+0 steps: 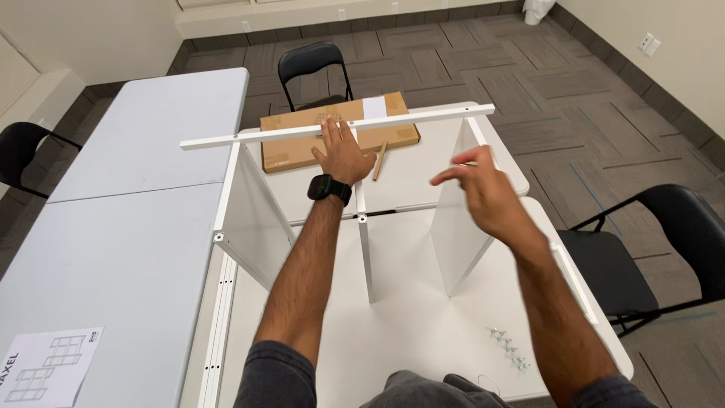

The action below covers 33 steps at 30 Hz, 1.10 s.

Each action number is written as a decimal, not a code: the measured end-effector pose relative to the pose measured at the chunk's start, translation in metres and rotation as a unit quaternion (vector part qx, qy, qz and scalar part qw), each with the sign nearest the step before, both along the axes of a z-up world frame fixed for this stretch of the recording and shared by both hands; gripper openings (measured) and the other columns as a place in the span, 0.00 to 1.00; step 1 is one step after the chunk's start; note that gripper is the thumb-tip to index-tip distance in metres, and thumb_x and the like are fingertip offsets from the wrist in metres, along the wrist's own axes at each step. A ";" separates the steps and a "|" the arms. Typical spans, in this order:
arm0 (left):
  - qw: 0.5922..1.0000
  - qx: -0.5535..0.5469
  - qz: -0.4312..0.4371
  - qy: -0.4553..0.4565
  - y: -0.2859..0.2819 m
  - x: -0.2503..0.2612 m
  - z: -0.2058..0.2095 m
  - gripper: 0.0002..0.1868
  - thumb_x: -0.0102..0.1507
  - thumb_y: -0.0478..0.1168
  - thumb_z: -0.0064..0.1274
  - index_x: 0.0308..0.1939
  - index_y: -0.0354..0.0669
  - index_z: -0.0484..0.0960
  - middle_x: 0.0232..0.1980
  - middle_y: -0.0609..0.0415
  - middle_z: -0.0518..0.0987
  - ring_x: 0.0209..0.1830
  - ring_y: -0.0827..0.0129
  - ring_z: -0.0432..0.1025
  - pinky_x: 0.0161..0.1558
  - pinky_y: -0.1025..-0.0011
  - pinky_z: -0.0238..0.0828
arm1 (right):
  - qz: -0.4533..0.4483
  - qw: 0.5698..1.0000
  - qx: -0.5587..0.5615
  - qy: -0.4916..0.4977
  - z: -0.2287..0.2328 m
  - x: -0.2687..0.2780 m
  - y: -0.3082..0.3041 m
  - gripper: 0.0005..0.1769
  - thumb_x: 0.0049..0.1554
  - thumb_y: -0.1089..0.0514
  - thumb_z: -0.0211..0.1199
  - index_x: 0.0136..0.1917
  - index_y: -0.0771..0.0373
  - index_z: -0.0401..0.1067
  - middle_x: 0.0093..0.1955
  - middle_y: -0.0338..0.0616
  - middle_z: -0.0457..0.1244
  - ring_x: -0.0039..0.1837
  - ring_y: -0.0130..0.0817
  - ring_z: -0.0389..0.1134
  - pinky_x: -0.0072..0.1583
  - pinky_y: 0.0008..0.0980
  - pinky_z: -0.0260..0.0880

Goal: The person assembles a white shelving unit by inserting and tightening screws into the frame. They handle white metal bars, screws, and a screwdriver while following an instruction sheet on the table.

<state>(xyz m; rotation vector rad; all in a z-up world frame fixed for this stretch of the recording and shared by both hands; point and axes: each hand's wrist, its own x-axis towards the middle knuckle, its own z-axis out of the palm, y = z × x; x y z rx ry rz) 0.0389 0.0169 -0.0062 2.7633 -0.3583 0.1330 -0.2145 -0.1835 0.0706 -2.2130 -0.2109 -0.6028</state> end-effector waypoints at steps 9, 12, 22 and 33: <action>0.998 0.018 0.024 0.047 -0.005 -0.002 0.005 0.55 0.68 0.65 0.48 0.90 0.46 0.40 0.93 0.47 0.32 0.93 0.57 0.22 0.80 0.21 0.34 | 0.003 0.994 -0.107 0.005 -0.034 0.190 0.028 0.09 0.71 0.47 0.65 0.52 0.51 0.77 0.37 0.35 0.72 0.41 0.39 0.73 0.50 0.41 0.72; 0.998 0.023 0.031 0.049 -0.005 -0.003 0.007 0.53 0.69 0.67 0.44 0.90 0.48 0.41 0.94 0.48 0.34 0.93 0.59 0.23 0.79 0.20 0.33 | -0.012 0.990 -0.136 -0.027 -0.040 0.242 0.033 0.06 0.66 0.50 0.72 0.49 0.52 0.79 0.34 0.34 0.71 0.38 0.37 0.71 0.49 0.41 0.73; 0.998 0.015 0.027 0.063 -0.002 -0.013 0.015 0.50 0.68 0.63 0.37 0.90 0.51 0.42 0.94 0.52 0.35 0.93 0.63 0.24 0.77 0.17 0.33 | -0.049 0.976 -0.211 -0.032 -0.096 0.356 0.033 0.07 0.66 0.49 0.70 0.53 0.49 0.84 0.46 0.46 0.73 0.55 0.54 0.76 0.58 0.57 0.78; 0.998 0.008 0.015 0.057 -0.001 -0.015 0.016 0.51 0.66 0.61 0.41 0.90 0.47 0.44 0.93 0.48 0.37 0.94 0.60 0.25 0.76 0.19 0.40 | -0.032 0.982 -0.184 -0.018 -0.081 0.328 0.045 0.07 0.67 0.50 0.69 0.54 0.50 0.85 0.49 0.47 0.72 0.57 0.52 0.76 0.60 0.56 0.77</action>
